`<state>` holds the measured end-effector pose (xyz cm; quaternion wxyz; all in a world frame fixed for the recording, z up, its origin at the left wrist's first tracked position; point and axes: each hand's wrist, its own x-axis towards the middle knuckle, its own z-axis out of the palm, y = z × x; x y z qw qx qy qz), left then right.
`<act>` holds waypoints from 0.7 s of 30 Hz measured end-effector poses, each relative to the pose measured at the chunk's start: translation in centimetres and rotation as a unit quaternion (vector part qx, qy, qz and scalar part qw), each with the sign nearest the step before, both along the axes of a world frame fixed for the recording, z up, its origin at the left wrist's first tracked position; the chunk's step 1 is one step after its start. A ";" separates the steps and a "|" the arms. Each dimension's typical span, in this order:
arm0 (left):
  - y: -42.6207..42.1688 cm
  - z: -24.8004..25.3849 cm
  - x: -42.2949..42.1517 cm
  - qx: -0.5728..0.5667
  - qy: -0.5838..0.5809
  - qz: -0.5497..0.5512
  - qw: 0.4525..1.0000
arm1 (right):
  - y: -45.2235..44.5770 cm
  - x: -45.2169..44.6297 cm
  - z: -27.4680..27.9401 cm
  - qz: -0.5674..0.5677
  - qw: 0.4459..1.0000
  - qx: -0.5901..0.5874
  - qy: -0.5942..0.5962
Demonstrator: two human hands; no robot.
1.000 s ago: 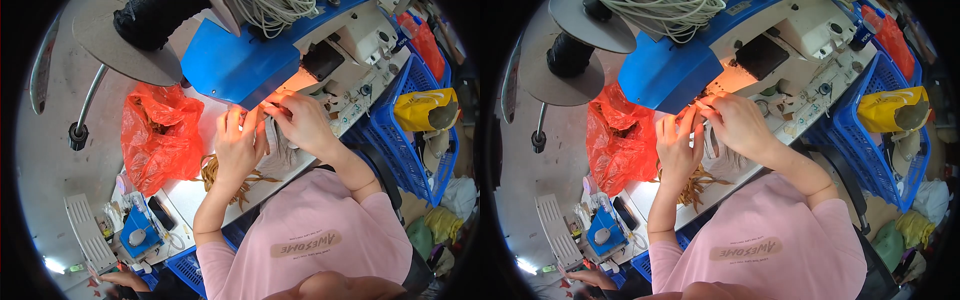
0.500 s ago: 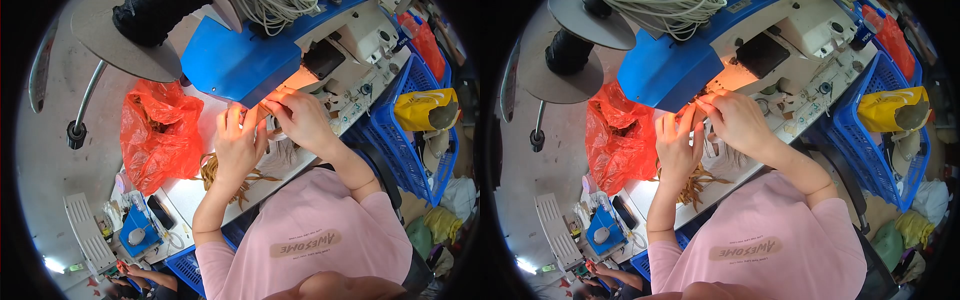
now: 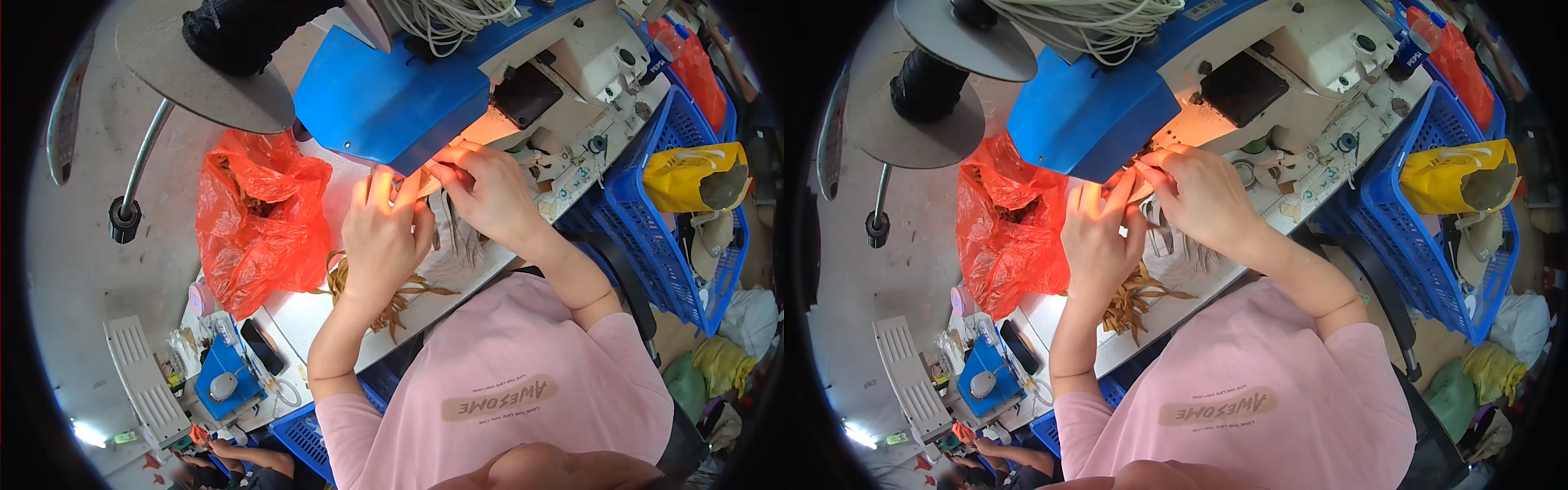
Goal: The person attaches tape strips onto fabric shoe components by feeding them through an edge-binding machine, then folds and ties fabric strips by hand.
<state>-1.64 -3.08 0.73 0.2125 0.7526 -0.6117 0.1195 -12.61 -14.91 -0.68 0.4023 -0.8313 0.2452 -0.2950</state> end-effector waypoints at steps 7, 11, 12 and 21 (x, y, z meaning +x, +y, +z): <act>-0.4 2.3 2.2 0.073 0.009 -0.072 0.995 | 0.2 0.0 0.1 -0.007 1.000 0.004 0.012; -0.1 3.1 2.4 0.123 0.055 -0.082 0.987 | 0.2 -0.2 -0.1 -0.003 1.000 0.017 -0.016; -0.1 3.1 2.6 0.124 0.056 -0.088 0.987 | 0.2 -0.2 -0.3 0.001 0.999 0.018 -0.028; 0.0 2.7 3.2 0.119 0.066 -0.115 0.984 | 0.5 -0.4 -1.0 0.006 0.999 -0.032 -0.027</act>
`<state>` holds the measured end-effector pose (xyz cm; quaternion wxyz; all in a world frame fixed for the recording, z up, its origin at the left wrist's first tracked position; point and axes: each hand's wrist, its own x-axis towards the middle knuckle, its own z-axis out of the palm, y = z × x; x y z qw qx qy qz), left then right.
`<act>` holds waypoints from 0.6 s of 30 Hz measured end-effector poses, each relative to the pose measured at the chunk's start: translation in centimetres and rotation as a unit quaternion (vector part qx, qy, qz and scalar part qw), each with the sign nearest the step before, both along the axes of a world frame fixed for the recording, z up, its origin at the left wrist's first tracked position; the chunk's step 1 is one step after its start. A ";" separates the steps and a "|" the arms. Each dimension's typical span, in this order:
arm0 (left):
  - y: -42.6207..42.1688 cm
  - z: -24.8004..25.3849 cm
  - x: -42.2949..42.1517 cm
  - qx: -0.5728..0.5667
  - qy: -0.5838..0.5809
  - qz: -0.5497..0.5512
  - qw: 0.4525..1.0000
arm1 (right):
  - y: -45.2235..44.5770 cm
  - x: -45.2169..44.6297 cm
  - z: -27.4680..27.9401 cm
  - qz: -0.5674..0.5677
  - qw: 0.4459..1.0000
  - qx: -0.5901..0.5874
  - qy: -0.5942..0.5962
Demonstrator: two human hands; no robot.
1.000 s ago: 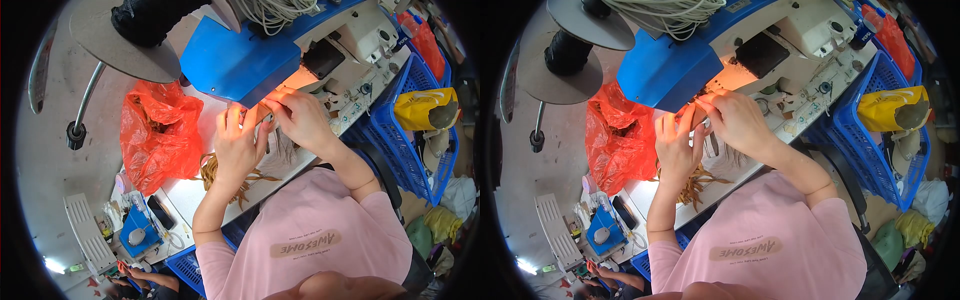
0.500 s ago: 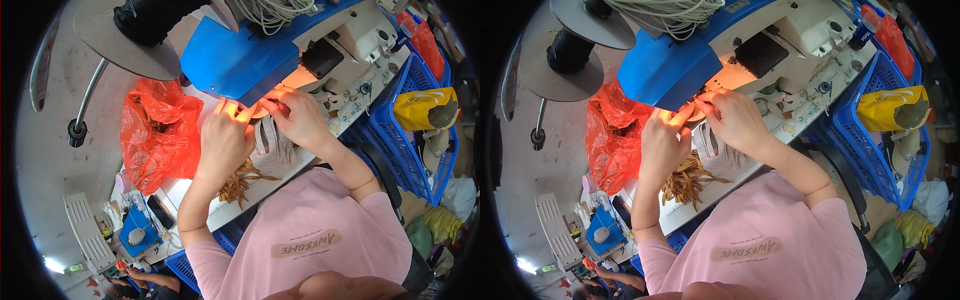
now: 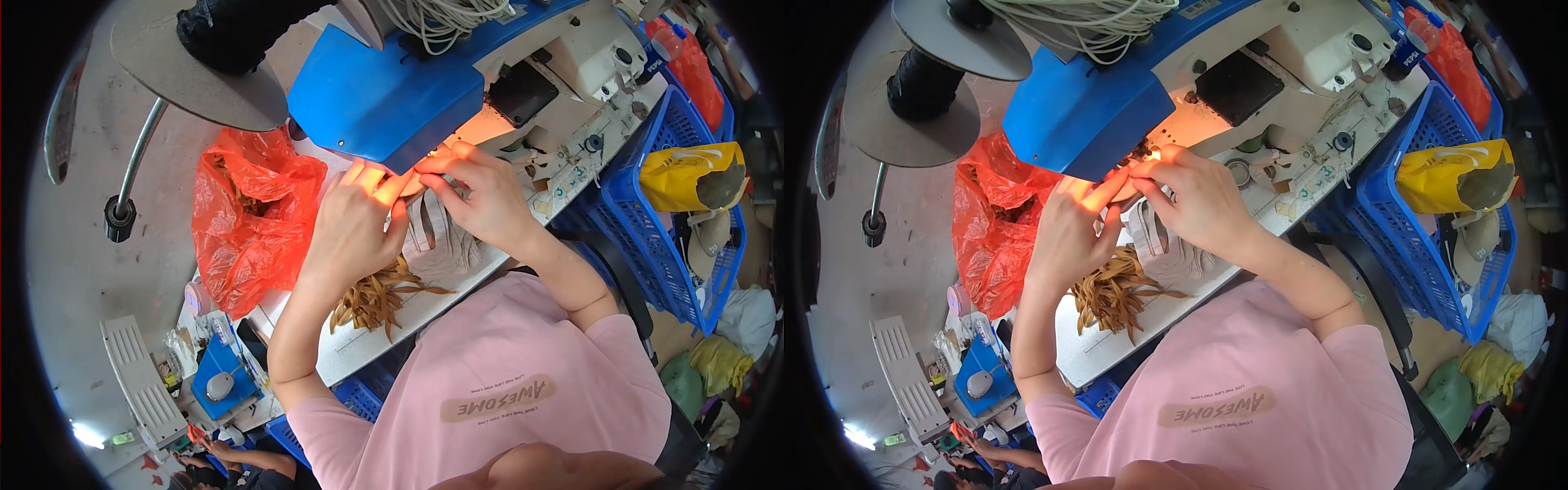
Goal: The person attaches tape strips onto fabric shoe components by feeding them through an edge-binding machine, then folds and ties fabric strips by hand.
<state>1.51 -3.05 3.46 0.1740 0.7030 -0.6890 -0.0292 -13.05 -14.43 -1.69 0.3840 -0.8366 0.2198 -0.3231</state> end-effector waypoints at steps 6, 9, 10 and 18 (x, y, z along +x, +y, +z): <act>0.1 0.6 0.2 0.050 0.011 0.003 0.999 | 0.0 0.1 -0.6 0.000 0.999 -0.038 -0.017; 0.1 0.7 0.2 0.046 0.022 0.001 0.999 | 0.0 0.1 -0.8 -0.004 0.998 -0.047 -0.036; 0.1 0.7 0.1 0.041 0.027 0.000 0.999 | 0.0 0.1 -0.6 -0.001 0.999 -0.037 -0.025; 0.1 0.5 -0.1 0.033 0.015 0.004 0.999 | 0.0 -0.1 -0.3 0.008 1.000 -0.011 -0.004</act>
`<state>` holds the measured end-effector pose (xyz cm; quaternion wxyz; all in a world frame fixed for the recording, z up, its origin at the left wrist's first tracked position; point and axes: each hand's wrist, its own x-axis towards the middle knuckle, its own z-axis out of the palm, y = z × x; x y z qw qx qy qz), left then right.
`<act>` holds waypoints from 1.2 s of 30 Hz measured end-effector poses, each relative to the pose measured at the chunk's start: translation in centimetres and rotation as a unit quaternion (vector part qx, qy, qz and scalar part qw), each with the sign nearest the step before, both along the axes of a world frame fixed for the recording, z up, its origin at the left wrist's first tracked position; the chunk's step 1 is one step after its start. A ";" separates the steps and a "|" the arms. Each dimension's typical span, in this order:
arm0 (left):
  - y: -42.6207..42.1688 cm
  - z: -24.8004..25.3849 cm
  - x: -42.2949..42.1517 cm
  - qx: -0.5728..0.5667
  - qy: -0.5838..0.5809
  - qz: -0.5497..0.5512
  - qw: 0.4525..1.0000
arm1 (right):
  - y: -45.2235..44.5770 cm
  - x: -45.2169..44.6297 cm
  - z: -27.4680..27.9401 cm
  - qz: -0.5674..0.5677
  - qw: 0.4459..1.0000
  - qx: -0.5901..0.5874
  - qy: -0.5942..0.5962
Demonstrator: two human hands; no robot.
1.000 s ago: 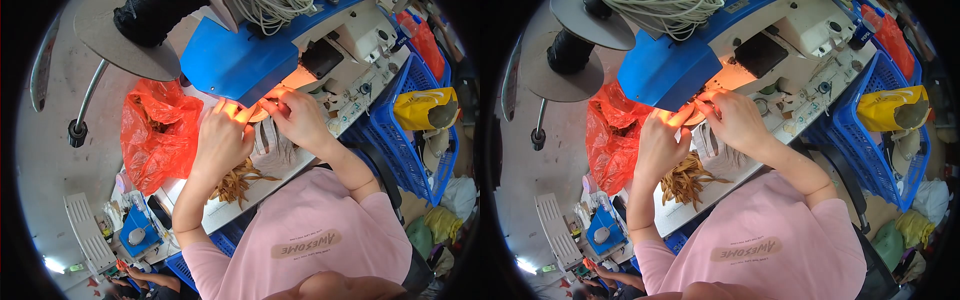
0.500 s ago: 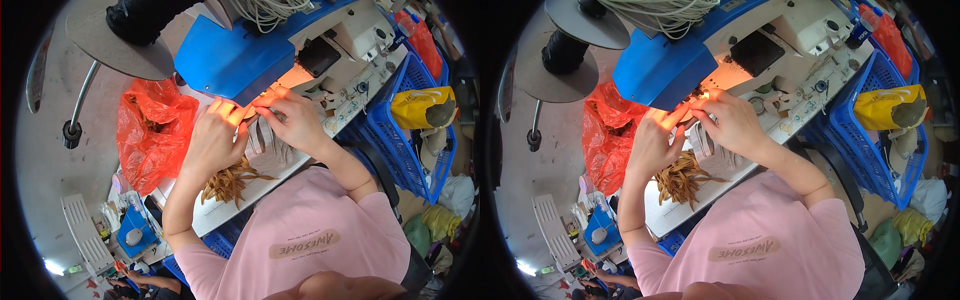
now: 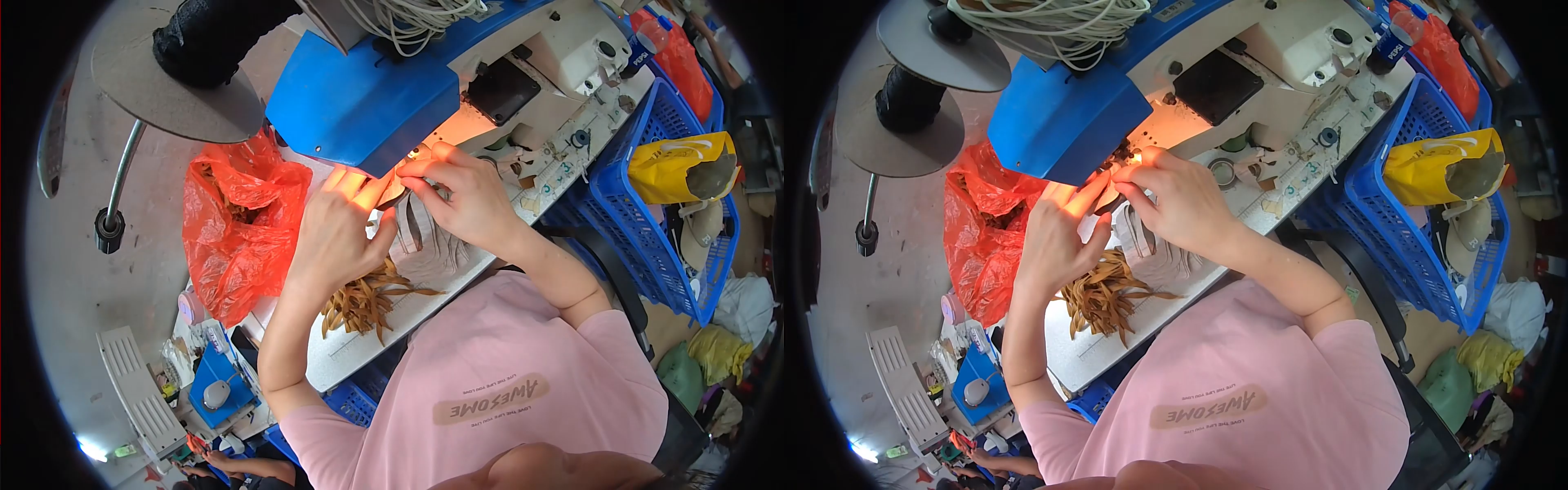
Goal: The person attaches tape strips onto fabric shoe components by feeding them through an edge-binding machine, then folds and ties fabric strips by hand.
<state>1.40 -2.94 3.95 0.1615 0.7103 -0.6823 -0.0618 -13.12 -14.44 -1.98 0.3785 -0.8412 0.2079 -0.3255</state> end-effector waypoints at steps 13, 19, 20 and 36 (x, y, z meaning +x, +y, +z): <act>-0.2 -0.7 -0.3 -0.076 -0.036 -0.015 0.996 | -0.1 0.0 0.0 0.005 1.000 0.006 -0.012; -0.3 -0.8 -0.1 -0.093 -0.039 -0.025 0.995 | 0.0 0.0 0.0 0.001 1.000 0.005 0.003; -0.3 -0.8 -0.1 -0.092 -0.037 -0.021 0.995 | 0.0 0.0 0.1 0.000 1.000 0.007 0.005; -0.1 -1.7 -2.5 -0.093 -0.088 0.051 0.990 | 0.0 0.1 0.6 -0.007 0.999 0.049 0.007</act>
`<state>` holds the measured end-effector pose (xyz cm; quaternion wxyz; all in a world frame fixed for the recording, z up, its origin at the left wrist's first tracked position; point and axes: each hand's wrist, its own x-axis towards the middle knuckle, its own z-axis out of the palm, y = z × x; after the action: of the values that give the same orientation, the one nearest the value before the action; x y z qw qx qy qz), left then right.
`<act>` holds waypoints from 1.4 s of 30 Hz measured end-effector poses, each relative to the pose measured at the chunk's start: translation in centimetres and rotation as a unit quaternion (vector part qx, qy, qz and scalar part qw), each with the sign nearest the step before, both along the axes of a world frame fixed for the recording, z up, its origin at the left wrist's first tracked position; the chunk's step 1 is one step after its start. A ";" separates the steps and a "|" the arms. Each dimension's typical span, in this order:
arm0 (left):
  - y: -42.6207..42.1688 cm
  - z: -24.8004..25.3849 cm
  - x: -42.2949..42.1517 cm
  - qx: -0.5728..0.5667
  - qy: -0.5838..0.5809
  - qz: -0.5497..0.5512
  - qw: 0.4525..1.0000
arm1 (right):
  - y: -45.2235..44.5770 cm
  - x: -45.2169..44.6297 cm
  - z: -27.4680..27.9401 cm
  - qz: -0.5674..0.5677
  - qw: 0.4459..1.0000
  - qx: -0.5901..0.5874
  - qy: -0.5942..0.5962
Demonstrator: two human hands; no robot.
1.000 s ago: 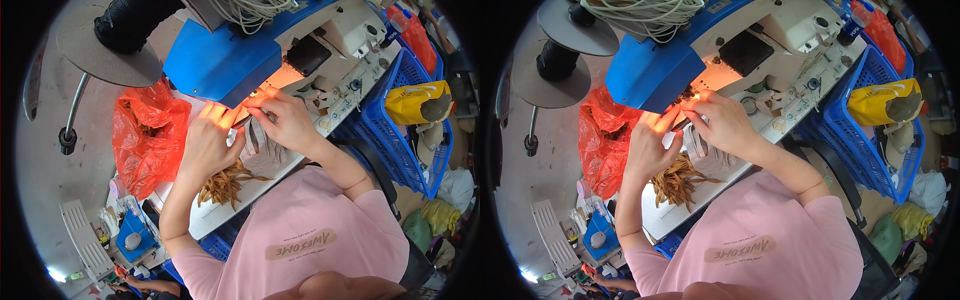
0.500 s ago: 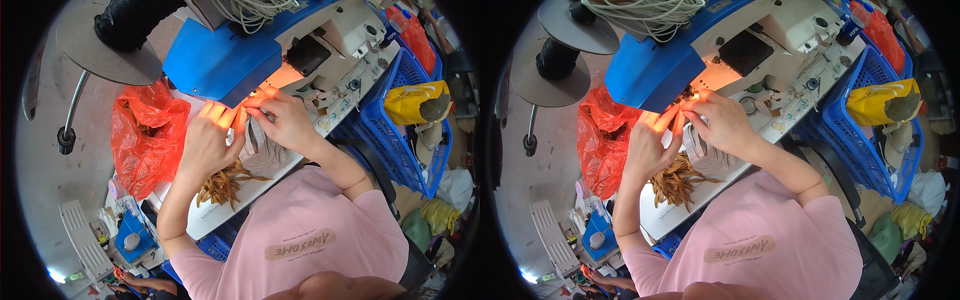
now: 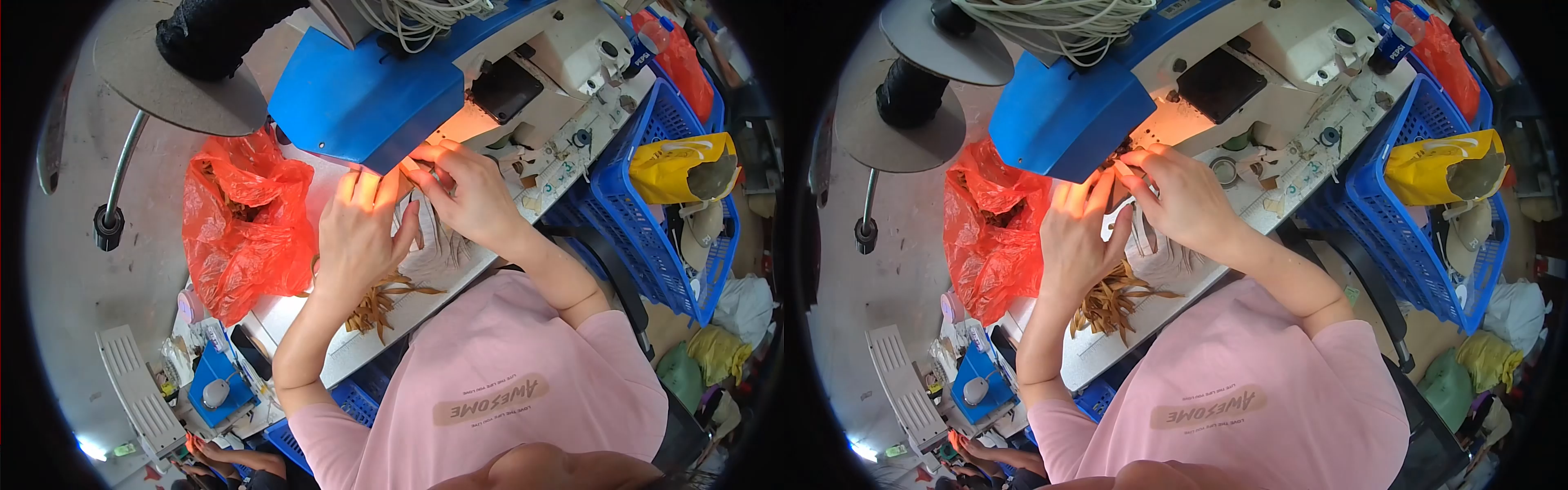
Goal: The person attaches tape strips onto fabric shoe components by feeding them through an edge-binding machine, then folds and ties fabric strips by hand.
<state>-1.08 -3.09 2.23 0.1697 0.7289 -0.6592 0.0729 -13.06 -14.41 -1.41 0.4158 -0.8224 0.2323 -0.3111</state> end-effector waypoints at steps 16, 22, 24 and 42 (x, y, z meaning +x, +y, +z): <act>0.2 -3.0 -1.6 -0.073 -0.111 0.050 0.990 | -0.2 0.0 -0.7 0.010 0.999 -0.011 -0.032; 0.1 -3.0 -1.6 -0.085 -0.113 0.048 0.989 | -0.2 -0.1 -0.9 0.010 0.999 -0.026 -0.030; 0.1 -3.1 -1.6 -0.088 -0.115 0.051 0.988 | -0.2 -0.1 -0.8 0.011 0.999 -0.028 -0.022; -2.2 -3.1 6.6 -0.056 0.288 0.016 0.956 | 0.6 -0.2 -0.5 0.003 0.976 -0.213 0.051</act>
<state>5.56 -5.29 -0.86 0.3917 0.7185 -0.5658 -0.1009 -13.25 -13.84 -1.87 0.2196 -0.9076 0.1791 -0.3096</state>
